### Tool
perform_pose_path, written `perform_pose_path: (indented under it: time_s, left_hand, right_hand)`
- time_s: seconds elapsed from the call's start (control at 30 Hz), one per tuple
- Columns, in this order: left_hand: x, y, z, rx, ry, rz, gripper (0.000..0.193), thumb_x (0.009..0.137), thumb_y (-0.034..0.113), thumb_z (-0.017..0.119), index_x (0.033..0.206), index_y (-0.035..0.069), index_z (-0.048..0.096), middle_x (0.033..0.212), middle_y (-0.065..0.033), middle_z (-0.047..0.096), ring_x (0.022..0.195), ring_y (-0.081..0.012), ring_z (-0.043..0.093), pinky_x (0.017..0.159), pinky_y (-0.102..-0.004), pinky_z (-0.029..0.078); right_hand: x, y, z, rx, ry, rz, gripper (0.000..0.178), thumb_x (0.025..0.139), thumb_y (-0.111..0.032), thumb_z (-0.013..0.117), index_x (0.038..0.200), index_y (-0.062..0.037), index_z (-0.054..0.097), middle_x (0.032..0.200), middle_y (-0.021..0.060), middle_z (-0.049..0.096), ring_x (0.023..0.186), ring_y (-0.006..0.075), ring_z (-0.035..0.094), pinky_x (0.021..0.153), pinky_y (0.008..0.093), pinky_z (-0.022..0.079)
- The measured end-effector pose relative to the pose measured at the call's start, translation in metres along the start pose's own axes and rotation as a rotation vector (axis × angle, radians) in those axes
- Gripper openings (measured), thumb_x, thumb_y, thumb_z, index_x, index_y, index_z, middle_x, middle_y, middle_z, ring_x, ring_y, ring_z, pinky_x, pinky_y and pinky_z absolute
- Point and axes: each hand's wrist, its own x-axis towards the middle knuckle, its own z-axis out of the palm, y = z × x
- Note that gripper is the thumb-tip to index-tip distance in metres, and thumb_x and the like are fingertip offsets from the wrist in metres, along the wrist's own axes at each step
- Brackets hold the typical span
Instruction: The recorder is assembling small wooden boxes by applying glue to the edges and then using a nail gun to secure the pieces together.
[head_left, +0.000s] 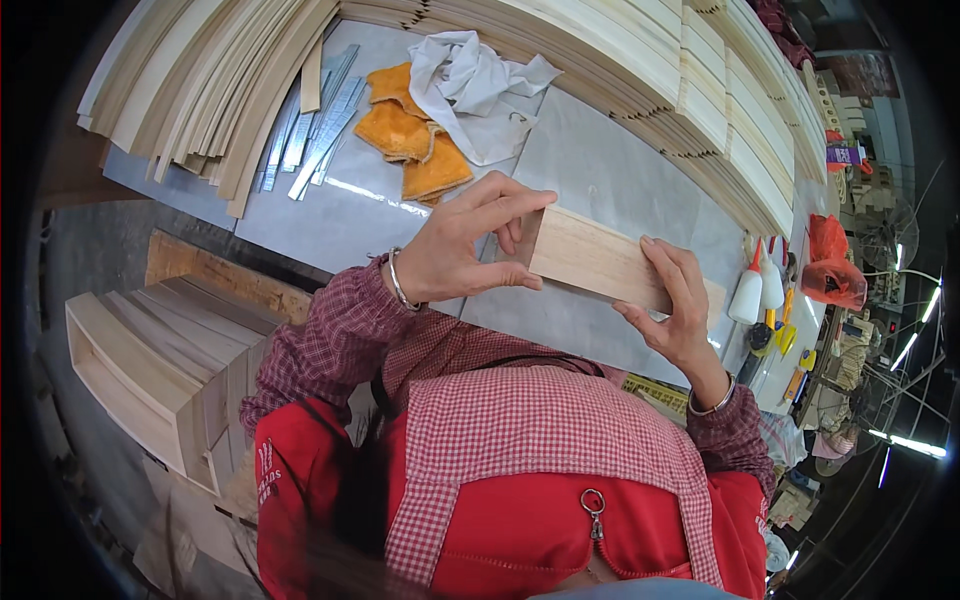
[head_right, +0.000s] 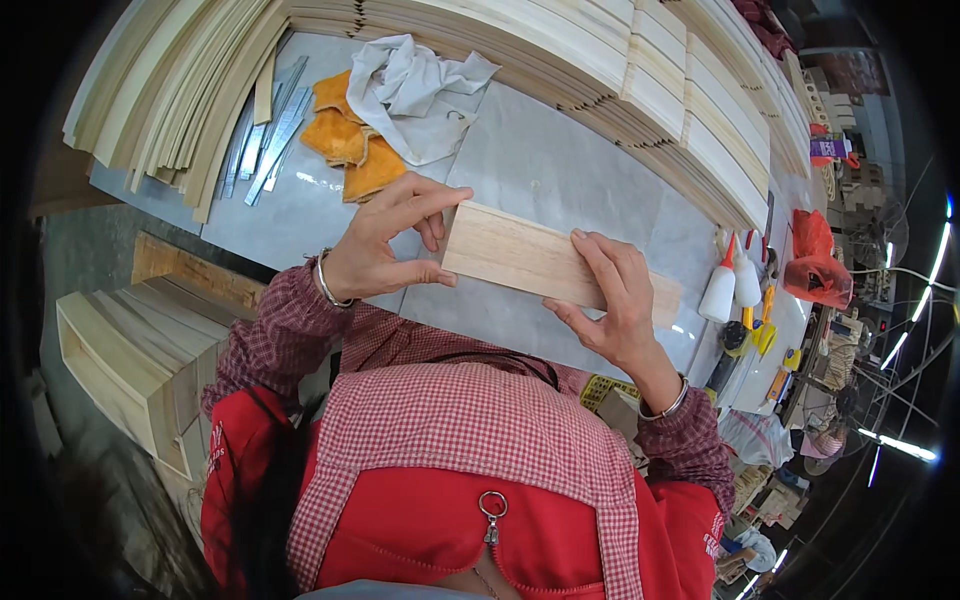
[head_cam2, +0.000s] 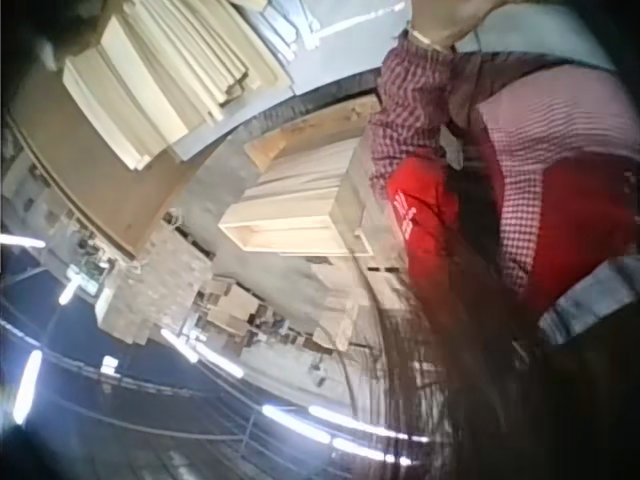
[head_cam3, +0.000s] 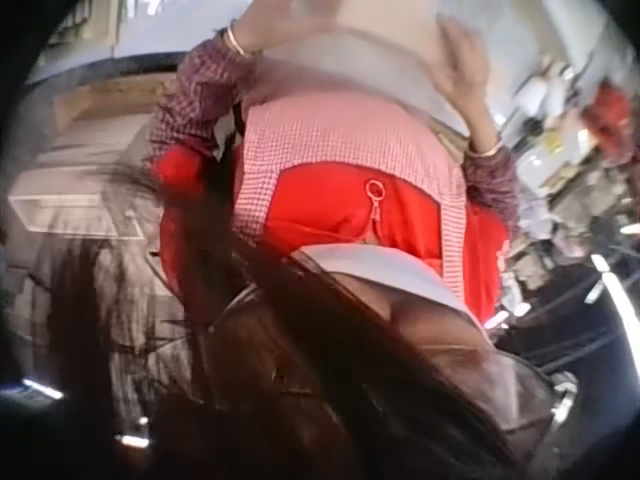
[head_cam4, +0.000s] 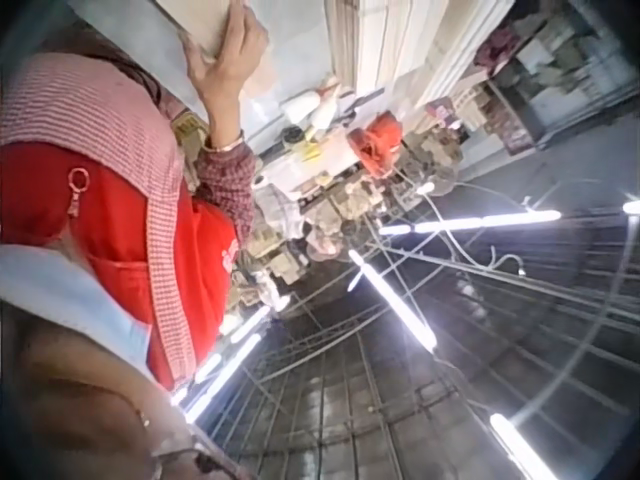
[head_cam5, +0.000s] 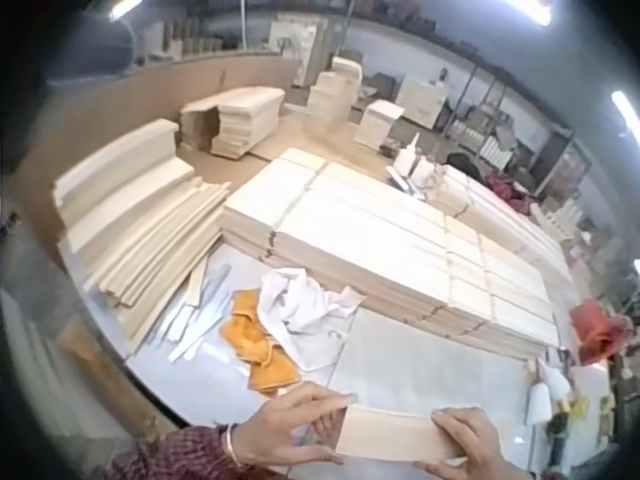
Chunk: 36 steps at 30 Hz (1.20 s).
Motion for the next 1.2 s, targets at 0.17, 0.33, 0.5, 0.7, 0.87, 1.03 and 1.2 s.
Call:
perform_pose_path:
  time_s: [0.17, 0.33, 0.5, 0.7, 0.87, 1.03, 1.2]
  left_hand:
    - [-0.001, -0.007, 0.002, -0.021, -0.004, 0.044, 0.071, 0.064, 0.010, 0.083, 0.129, 0.008, 0.053, 0.109, -0.0065, 0.052, 0.078, -0.0116, 0.050, 0.067, -0.0202, 0.047]
    - [-0.002, -0.010, 0.002, -0.016, -0.004, 0.054, 0.070, 0.066, 0.010, 0.082, 0.130, 0.008, 0.053, 0.112, -0.0071, 0.051, 0.079, -0.0119, 0.051, 0.067, -0.0206, 0.047]
    - [-0.006, 0.002, 0.007, 0.066, 0.059, 0.022, 0.064, 0.069, 0.009, 0.079, 0.127, 0.005, 0.054, 0.108, -0.0075, 0.053, 0.078, -0.0127, 0.051, 0.068, -0.0216, 0.047]
    - [-0.015, 0.030, 0.019, 0.013, 0.248, -0.081, 0.038, 0.073, 0.005, 0.072, 0.109, 0.000, 0.060, 0.103, -0.0095, 0.056, 0.070, -0.0140, 0.051, 0.066, -0.0235, 0.049]
    - [-0.004, 0.057, 0.033, 0.310, 0.371, -0.278, 0.013, 0.079, 0.005, 0.068, 0.089, -0.002, 0.063, 0.085, -0.0083, 0.059, 0.067, -0.0106, 0.050, 0.060, -0.0226, 0.046]
    - [0.007, 0.060, 0.035, 0.468, 0.338, -0.307, 0.011, 0.078, 0.007, 0.064, 0.071, -0.001, 0.062, 0.066, -0.0048, 0.058, 0.050, -0.0119, 0.043, 0.047, -0.0248, 0.037]
    - [0.007, 0.056, 0.038, 0.547, 0.363, -0.268, 0.013, 0.078, 0.009, 0.064, 0.069, 0.000, 0.061, 0.052, -0.0014, 0.050, 0.047, -0.0113, 0.039, 0.045, -0.0245, 0.032]
  right_hand:
    - [-0.001, 0.001, 0.001, 0.015, -0.004, 0.002, 0.066, 0.069, -0.026, 0.077, 0.125, -0.0022, 0.053, 0.116, 0.0138, 0.055, 0.098, 0.0260, 0.053, 0.085, 0.0350, 0.044]
    - [0.000, 0.000, 0.001, 0.008, -0.008, -0.006, 0.065, 0.070, -0.026, 0.077, 0.126, -0.0019, 0.053, 0.116, 0.0142, 0.055, 0.097, 0.0260, 0.053, 0.085, 0.0350, 0.044]
    - [0.000, -0.001, 0.000, -0.011, -0.006, -0.010, 0.065, 0.070, -0.025, 0.077, 0.126, -0.0018, 0.053, 0.117, 0.0141, 0.054, 0.097, 0.0260, 0.053, 0.085, 0.0349, 0.044]
    - [-0.001, 0.001, 0.002, -0.018, 0.001, -0.031, 0.064, 0.071, -0.026, 0.075, 0.126, -0.0022, 0.052, 0.117, 0.0135, 0.054, 0.097, 0.0259, 0.052, 0.087, 0.0349, 0.042]
    - [-0.003, 0.002, 0.001, -0.038, 0.026, -0.051, 0.063, 0.073, -0.027, 0.074, 0.127, -0.0027, 0.052, 0.118, 0.0126, 0.054, 0.098, 0.0256, 0.052, 0.088, 0.0351, 0.042]
    - [-0.007, 0.006, 0.003, -0.067, 0.064, -0.079, 0.062, 0.074, -0.027, 0.072, 0.127, -0.0031, 0.051, 0.119, 0.0114, 0.054, 0.099, 0.0254, 0.052, 0.088, 0.0352, 0.042]
    - [-0.028, 0.016, -0.024, -0.046, 0.216, -0.086, 0.057, 0.076, -0.019, 0.069, 0.128, -0.0040, 0.051, 0.122, 0.0103, 0.056, 0.105, 0.0253, 0.053, 0.091, 0.0358, 0.041]
